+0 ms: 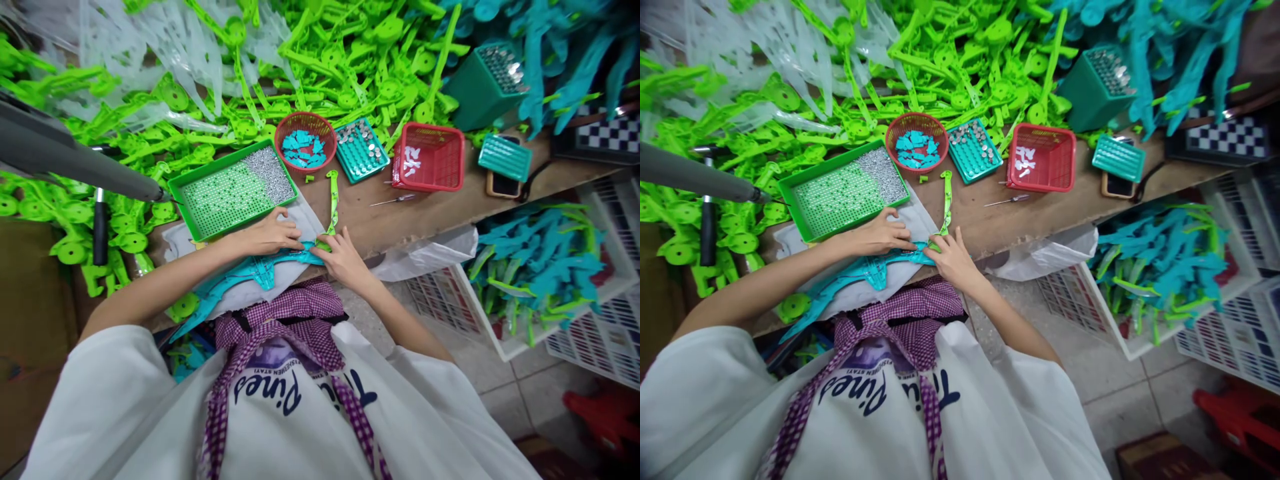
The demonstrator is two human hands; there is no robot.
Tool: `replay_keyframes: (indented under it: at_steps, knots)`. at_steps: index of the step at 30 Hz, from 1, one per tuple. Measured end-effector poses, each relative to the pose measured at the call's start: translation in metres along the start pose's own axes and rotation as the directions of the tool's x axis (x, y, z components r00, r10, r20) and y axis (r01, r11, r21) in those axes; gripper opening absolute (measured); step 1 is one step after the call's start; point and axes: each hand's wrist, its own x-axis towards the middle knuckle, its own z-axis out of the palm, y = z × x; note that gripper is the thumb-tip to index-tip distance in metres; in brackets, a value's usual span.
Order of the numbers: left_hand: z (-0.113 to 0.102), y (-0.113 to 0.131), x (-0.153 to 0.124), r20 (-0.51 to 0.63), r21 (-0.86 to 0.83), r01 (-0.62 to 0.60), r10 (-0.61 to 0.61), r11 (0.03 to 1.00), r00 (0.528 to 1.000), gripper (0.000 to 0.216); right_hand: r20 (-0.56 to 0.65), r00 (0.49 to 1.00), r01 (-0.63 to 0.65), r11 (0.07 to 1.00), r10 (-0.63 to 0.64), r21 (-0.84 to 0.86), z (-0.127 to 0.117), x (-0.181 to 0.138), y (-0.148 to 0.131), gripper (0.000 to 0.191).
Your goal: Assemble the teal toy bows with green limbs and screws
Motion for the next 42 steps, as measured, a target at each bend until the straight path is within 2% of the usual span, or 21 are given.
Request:
replay_keyframes:
  at_steps: [3, 7, 10, 13, 17, 21, 25, 30, 36, 42]
  knots:
    - [-0.008, 0.003, 0.007, 0.011, 0.012, -0.031, 0.031, 0.999, 0.999, 0.04, -0.019, 1.0, -0.005, 1.0, 0.005, 0.021, 0.0, 0.001, -0.001, 0.033]
    - [-0.013, 0.005, 0.008, 0.013, -0.103, 0.046, -0.044, 0.994, 0.999, 0.038, -0.058, 0.998, -0.022, 0.993, 0.028, 0.112, -0.001, 0.001, 0.0, 0.034]
    - [-0.02, 0.008, 0.007, 0.003, -0.219, 0.104, -0.106, 0.97, 0.994, 0.033, -0.113, 0.992, -0.024, 0.963, 0.056, 0.268, -0.003, 0.0, 0.004, 0.035]
    - [-0.028, 0.013, 0.01, -0.032, -0.273, 0.146, -0.161, 0.951, 0.986, 0.03, -0.159, 0.979, -0.044, 0.89, 0.129, 0.454, -0.005, 0.0, 0.009, 0.036]
    - [-0.03, 0.021, 0.026, -0.081, -0.313, 0.205, -0.241, 0.927, 0.967, 0.025, -0.123, 0.963, -0.099, 0.735, 0.242, 0.671, -0.006, 0.0, 0.013, 0.038]
    - [-0.015, 0.024, 0.043, -0.069, -0.357, 0.235, -0.276, 0.904, 0.959, 0.019, -0.088, 0.95, -0.11, 0.583, 0.301, 0.805, -0.006, 0.003, 0.015, 0.04]
    - [0.002, 0.023, 0.049, -0.065, -0.402, 0.22, -0.267, 0.889, 0.961, 0.016, -0.058, 0.942, -0.128, 0.514, 0.329, 0.848, -0.004, 0.005, 0.017, 0.042]
    - [0.009, 0.017, 0.047, -0.098, -0.444, 0.204, -0.273, 0.872, 0.957, 0.015, -0.043, 0.935, -0.154, 0.511, 0.352, 0.846, 0.0, 0.008, 0.017, 0.04]
    - [0.012, 0.012, 0.045, -0.102, -0.542, 0.191, -0.289, 0.819, 0.952, 0.016, -0.069, 0.933, -0.154, 0.565, 0.353, 0.81, 0.001, 0.009, 0.016, 0.04]
    - [0.013, 0.012, 0.048, -0.085, -0.507, 0.21, -0.291, 0.836, 0.953, 0.014, -0.092, 0.927, -0.146, 0.577, 0.362, 0.803, 0.001, 0.009, 0.014, 0.039]
